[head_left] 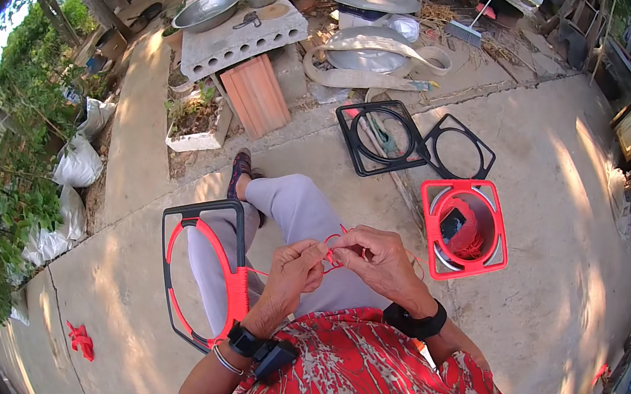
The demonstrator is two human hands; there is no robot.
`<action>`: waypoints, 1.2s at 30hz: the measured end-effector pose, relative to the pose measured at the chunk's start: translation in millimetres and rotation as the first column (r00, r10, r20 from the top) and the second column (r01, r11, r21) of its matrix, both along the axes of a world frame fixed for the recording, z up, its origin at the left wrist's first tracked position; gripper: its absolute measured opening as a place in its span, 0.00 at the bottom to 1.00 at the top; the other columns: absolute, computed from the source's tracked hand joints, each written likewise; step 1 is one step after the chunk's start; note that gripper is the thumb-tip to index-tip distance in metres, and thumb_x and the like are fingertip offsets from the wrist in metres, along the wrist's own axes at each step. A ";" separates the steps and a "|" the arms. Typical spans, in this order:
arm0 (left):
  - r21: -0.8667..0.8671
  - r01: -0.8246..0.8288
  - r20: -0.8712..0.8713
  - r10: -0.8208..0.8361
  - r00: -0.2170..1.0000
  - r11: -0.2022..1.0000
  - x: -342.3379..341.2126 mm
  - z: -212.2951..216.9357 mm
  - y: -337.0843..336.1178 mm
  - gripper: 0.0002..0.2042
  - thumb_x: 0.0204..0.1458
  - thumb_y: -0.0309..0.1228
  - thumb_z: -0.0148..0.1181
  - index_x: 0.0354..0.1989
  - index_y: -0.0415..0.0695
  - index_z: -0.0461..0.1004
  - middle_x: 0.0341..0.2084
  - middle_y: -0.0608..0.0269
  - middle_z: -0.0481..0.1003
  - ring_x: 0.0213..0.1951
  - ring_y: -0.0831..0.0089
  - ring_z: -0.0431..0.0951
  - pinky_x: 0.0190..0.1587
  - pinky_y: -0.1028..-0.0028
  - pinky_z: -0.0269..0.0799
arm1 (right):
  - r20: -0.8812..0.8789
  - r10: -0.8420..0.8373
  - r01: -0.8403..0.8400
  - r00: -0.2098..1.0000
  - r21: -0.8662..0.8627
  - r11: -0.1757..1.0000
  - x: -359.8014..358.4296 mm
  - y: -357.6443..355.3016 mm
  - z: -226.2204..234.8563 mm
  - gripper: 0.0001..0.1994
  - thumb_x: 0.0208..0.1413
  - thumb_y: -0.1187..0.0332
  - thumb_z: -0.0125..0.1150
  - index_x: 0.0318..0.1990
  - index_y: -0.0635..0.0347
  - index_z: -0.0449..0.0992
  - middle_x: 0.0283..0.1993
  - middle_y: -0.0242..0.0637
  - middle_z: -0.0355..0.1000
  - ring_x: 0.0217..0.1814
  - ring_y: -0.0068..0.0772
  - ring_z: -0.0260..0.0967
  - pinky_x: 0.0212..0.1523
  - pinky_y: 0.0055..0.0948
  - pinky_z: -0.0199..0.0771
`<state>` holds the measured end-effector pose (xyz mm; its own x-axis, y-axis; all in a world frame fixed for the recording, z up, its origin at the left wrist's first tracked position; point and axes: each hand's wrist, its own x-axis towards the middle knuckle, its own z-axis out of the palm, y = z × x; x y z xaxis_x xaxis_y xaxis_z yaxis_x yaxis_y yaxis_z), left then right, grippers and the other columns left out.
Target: The person is wrapping a red cord around a circular portion of a black frame.
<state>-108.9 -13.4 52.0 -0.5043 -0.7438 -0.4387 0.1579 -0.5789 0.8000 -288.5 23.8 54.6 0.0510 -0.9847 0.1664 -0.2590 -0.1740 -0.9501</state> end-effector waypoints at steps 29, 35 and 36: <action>-0.094 0.001 0.063 0.005 0.998 0.996 -5.2 -24.8 -8.2 0.05 0.51 0.23 0.62 0.36 0.40 0.76 0.22 0.65 0.76 0.22 0.83 0.72 0.16 0.84 0.56 | 0.388 0.014 -0.146 0.922 0.311 0.939 -18.4 -16.8 -13.9 0.05 0.56 0.74 0.56 0.38 0.65 0.71 0.33 0.32 0.72 0.32 0.18 0.69 0.34 0.19 0.69; -0.146 -0.072 0.063 0.082 0.995 0.987 -8.8 -21.8 -8.9 0.03 0.52 0.24 0.61 0.33 0.38 0.77 0.21 0.61 0.76 0.17 0.80 0.70 0.14 0.83 0.51 | 0.371 -0.053 -0.077 0.927 0.327 0.942 -25.1 -19.3 -14.6 0.04 0.58 0.73 0.55 0.37 0.64 0.70 0.30 0.31 0.72 0.28 0.16 0.67 0.29 0.18 0.67; -0.146 -0.073 0.062 0.082 0.995 0.987 -8.7 -20.6 -11.3 0.03 0.52 0.24 0.61 0.33 0.38 0.77 0.21 0.61 0.76 0.17 0.80 0.70 0.14 0.83 0.51 | 0.393 -0.088 -0.056 0.916 0.340 0.939 -27.2 -20.3 -15.3 0.04 0.58 0.72 0.55 0.37 0.64 0.70 0.29 0.30 0.71 0.27 0.15 0.66 0.26 0.17 0.66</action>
<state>-117.6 -24.6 31.4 -0.4156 -0.8372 -0.3555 0.1409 -0.4454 0.8842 -315.7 3.5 39.2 0.0357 -0.9843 -0.1728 0.1511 0.1763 -0.9727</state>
